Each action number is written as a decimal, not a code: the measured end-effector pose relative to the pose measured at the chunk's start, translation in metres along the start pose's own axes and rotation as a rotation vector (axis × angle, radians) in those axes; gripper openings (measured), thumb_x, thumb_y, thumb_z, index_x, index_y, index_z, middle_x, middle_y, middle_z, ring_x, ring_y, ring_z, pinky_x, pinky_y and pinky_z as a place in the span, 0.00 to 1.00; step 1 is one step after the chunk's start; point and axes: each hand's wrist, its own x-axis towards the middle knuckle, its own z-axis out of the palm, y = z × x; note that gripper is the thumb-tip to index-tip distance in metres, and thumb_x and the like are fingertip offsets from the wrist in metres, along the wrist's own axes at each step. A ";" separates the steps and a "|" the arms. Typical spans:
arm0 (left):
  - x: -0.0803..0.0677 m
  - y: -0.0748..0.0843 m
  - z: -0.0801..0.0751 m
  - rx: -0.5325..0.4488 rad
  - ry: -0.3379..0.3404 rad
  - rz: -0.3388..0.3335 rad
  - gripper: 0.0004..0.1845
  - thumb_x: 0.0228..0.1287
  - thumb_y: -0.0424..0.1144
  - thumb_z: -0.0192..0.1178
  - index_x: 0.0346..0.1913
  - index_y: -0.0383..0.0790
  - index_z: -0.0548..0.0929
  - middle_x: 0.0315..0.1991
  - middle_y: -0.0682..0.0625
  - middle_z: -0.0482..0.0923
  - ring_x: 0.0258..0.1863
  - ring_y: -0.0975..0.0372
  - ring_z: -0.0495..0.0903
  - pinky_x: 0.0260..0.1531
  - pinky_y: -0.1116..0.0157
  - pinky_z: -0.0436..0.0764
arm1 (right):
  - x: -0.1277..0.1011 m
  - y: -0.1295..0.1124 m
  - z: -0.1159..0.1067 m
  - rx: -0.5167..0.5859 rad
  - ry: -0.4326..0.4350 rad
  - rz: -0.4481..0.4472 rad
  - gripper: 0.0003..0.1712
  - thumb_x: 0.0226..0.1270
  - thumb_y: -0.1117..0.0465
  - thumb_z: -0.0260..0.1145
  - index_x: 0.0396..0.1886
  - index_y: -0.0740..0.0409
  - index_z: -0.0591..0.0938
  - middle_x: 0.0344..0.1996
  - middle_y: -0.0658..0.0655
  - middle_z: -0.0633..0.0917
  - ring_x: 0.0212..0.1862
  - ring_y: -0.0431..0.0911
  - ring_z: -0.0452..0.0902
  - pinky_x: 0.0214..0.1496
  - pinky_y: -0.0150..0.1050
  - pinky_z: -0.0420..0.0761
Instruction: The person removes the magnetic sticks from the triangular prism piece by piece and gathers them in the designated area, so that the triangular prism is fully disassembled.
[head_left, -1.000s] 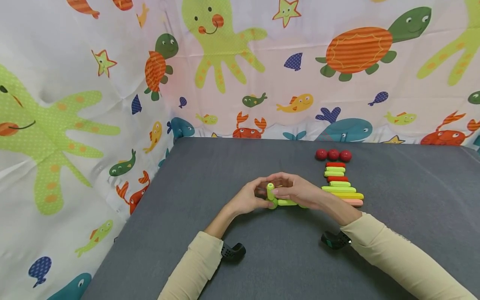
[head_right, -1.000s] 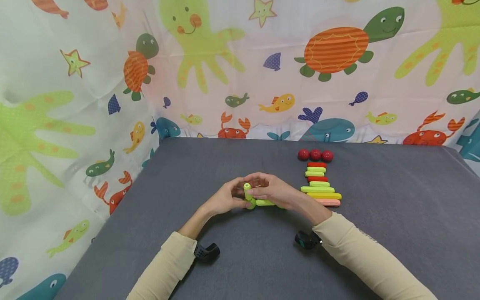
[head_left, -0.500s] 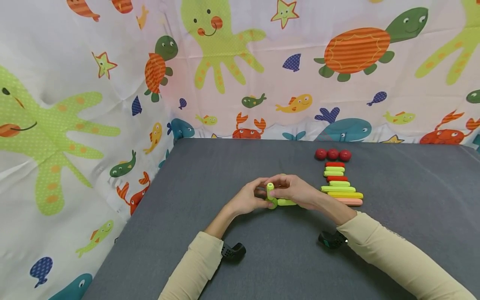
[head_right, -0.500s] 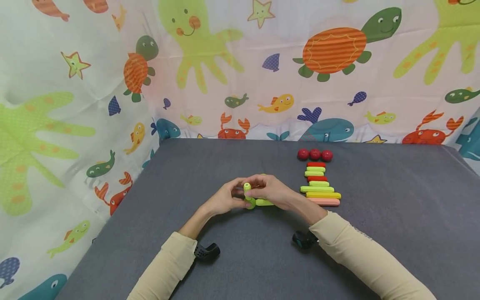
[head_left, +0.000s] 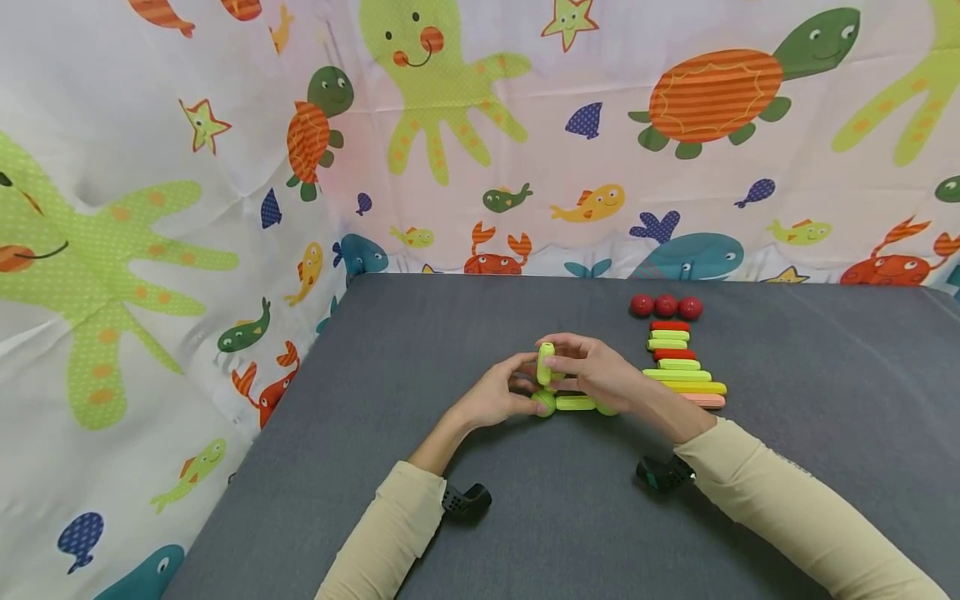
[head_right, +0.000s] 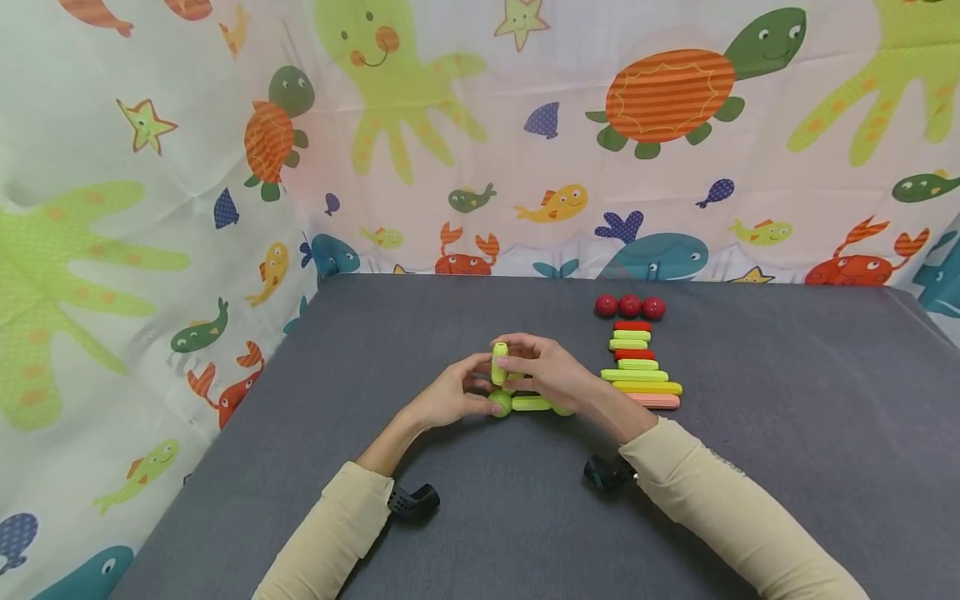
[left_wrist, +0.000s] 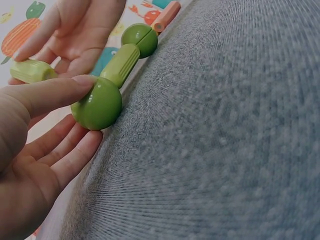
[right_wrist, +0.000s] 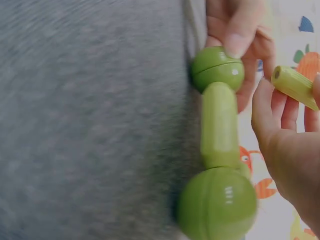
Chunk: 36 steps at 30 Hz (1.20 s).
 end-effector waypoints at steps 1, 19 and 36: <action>0.000 0.000 0.000 -0.001 0.000 0.000 0.40 0.56 0.29 0.68 0.70 0.41 0.62 0.54 0.47 0.70 0.48 0.60 0.77 0.41 0.64 0.80 | -0.001 -0.002 0.001 0.000 0.006 -0.007 0.19 0.69 0.67 0.60 0.58 0.63 0.72 0.47 0.59 0.74 0.48 0.49 0.74 0.55 0.50 0.75; 0.000 0.002 0.003 0.033 -0.003 0.012 0.36 0.56 0.30 0.69 0.68 0.43 0.67 0.51 0.48 0.73 0.48 0.60 0.77 0.42 0.64 0.79 | -0.027 -0.017 -0.012 -0.033 0.096 -0.013 0.18 0.69 0.65 0.61 0.57 0.54 0.73 0.48 0.59 0.72 0.48 0.49 0.73 0.56 0.53 0.74; 0.000 0.003 0.002 0.042 0.002 0.008 0.37 0.54 0.31 0.70 0.68 0.43 0.68 0.50 0.48 0.74 0.49 0.61 0.77 0.41 0.64 0.78 | -0.072 -0.023 -0.042 -0.069 0.265 0.068 0.17 0.70 0.56 0.61 0.57 0.45 0.71 0.46 0.53 0.71 0.46 0.47 0.78 0.64 0.59 0.61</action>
